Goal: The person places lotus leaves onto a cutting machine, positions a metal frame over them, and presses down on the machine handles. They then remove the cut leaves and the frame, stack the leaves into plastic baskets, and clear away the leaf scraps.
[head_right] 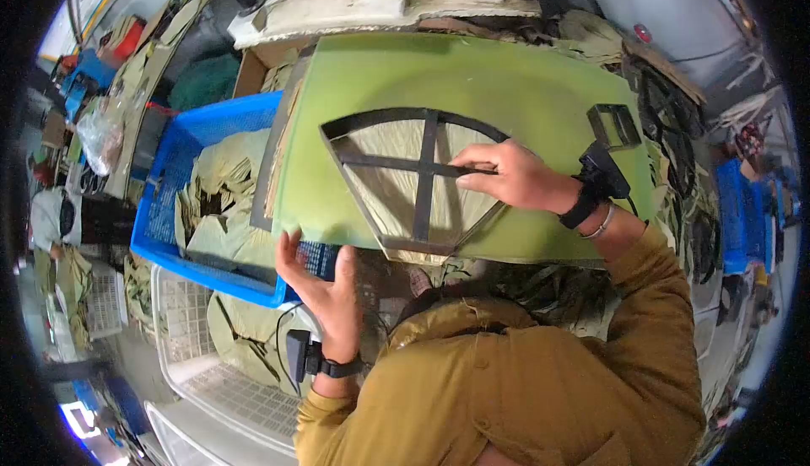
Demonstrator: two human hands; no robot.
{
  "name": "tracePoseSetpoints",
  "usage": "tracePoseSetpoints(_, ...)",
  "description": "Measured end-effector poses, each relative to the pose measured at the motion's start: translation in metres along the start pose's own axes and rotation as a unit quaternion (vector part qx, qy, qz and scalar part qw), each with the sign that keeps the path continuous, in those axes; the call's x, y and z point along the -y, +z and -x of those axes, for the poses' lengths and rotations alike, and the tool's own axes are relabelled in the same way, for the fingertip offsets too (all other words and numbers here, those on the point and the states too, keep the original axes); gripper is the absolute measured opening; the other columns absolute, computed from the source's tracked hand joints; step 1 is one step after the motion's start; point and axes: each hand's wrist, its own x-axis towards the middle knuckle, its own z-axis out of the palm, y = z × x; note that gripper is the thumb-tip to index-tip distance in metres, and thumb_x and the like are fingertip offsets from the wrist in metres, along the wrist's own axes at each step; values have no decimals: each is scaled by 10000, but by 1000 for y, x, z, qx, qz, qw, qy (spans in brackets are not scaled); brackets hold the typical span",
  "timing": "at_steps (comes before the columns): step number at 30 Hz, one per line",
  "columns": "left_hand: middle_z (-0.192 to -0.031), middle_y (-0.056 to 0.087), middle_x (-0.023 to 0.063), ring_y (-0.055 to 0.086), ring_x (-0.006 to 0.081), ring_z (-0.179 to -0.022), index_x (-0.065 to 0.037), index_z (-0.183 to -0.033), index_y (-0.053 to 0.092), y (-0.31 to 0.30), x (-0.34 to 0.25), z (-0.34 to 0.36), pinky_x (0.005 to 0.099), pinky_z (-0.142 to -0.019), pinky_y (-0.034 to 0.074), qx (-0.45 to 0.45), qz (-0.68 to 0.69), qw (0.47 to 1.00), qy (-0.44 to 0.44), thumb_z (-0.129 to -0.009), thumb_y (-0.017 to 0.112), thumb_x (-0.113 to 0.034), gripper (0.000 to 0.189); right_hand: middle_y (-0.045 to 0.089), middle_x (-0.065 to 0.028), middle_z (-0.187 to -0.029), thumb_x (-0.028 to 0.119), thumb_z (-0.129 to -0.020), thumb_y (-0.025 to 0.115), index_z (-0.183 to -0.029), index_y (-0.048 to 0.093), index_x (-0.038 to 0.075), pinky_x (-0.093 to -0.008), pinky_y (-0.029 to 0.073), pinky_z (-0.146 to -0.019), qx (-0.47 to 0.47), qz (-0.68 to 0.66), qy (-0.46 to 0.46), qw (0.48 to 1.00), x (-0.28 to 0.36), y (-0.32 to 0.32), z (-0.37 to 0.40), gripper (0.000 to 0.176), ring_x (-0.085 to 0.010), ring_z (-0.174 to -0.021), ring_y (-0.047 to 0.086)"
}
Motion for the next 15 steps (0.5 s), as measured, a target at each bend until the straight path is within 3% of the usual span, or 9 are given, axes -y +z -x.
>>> tracePoseSetpoints(1, -1154, 551, 129, 488, 259, -1146, 7, -1255, 455, -1, 6, 14, 395, -997, 368, -39, 36, 992, -110, -830, 710, -262, 564, 626, -50, -810, 136, -869, 650, -1073, 608, -25, -272, 468, -686, 11, -4, -8, 1000, 0, 3, 2, 263, -69, -812, 570)
tracePoseSetpoints(3, -1108, 574, 103, 551, 234, -1064, 11, -1208, 485, -2, 58, 42, 367, -915, 445, 93, 171, 894, -403, -890, 639, -253, 441, 621, -39, -839, 134, -878, 645, -1075, 609, -47, -258, 459, -684, -39, -83, -66, 994, 7, 15, 3, 270, -76, -779, 551)
tracePoseSetpoints(4, -1107, 583, 97, 571, 222, -1031, 12, -1187, 498, 2, 51, 50, 356, -893, 463, 117, 308, 835, -441, -914, 600, -233, 381, 609, -20, -865, 111, -884, 629, -1091, 598, -68, -243, 441, -663, -33, -107, -32, 993, 11, 20, 7, 276, -64, -758, 522)
tracePoseSetpoints(5, -1106, 593, 90, 590, 209, -998, 14, -1165, 511, 13, 43, 55, 346, -870, 482, 142, 442, 756, -462, -937, 560, -213, 325, 609, -20, -865, 111, -884, 629, -1091, 598, -68, -243, 441, -663, -13, -116, -46, 992, 18, 22, 10, 276, -64, -758, 522)
tracePoseSetpoints(7, -1150, 590, 93, 588, 198, -1010, 10, -1187, 508, 22, 13, 60, 346, -893, 478, 49, 475, 765, -432, -943, 540, -144, 291, 603, 1, -826, 95, -875, 625, -1107, 594, -56, -221, 434, -629, 7, -79, 40, 996, 31, 22, 19, 278, -45, -730, 527)
tracePoseSetpoints(9, -1178, 583, 100, 584, 202, -1025, 10, -1224, 486, 17, 11, 62, 360, -911, 474, 17, 456, 789, -412, -944, 532, -99, 304, 595, 15, -806, 98, -869, 628, -1105, 602, -42, -206, 423, -610, -6, -129, 65, 990, 33, 17, 27, 275, -34, -707, 516)
tracePoseSetpoints(11, -1181, 581, 102, 582, 203, -1040, 15, -1242, 470, 3, 9, 65, 367, -921, 472, 24, 466, 775, -425, -937, 552, -99, 336, 554, 57, -737, 112, -858, 645, -1078, 627, -12, -178, 382, -551, -61, -195, 108, 973, 28, 6, 32, 254, -13, -632, 470)
tracePoseSetpoints(12, -1178, 577, 129, 567, 205, -1052, 71, -1243, 466, -8, 0, 66, 354, -907, 463, 17, 460, 782, -420, -945, 564, -138, 377, 539, 62, -729, 104, -859, 646, -1074, 629, -10, -177, 371, -551, -97, -169, 98, 976, 22, 0, 32, 244, -11, -633, 456)
tracePoseSetpoints(15, -1181, 578, 127, 572, 221, -1054, 48, -1263, 463, -50, -10, 55, 370, -922, 465, -31, 424, 807, -411, -923, 584, -129, 402, 528, 56, -735, 70, -862, 645, -1061, 626, -12, -173, 357, -573, -214, -91, 4, 973, -18, -21, 19, 216, -2, -656, 438)
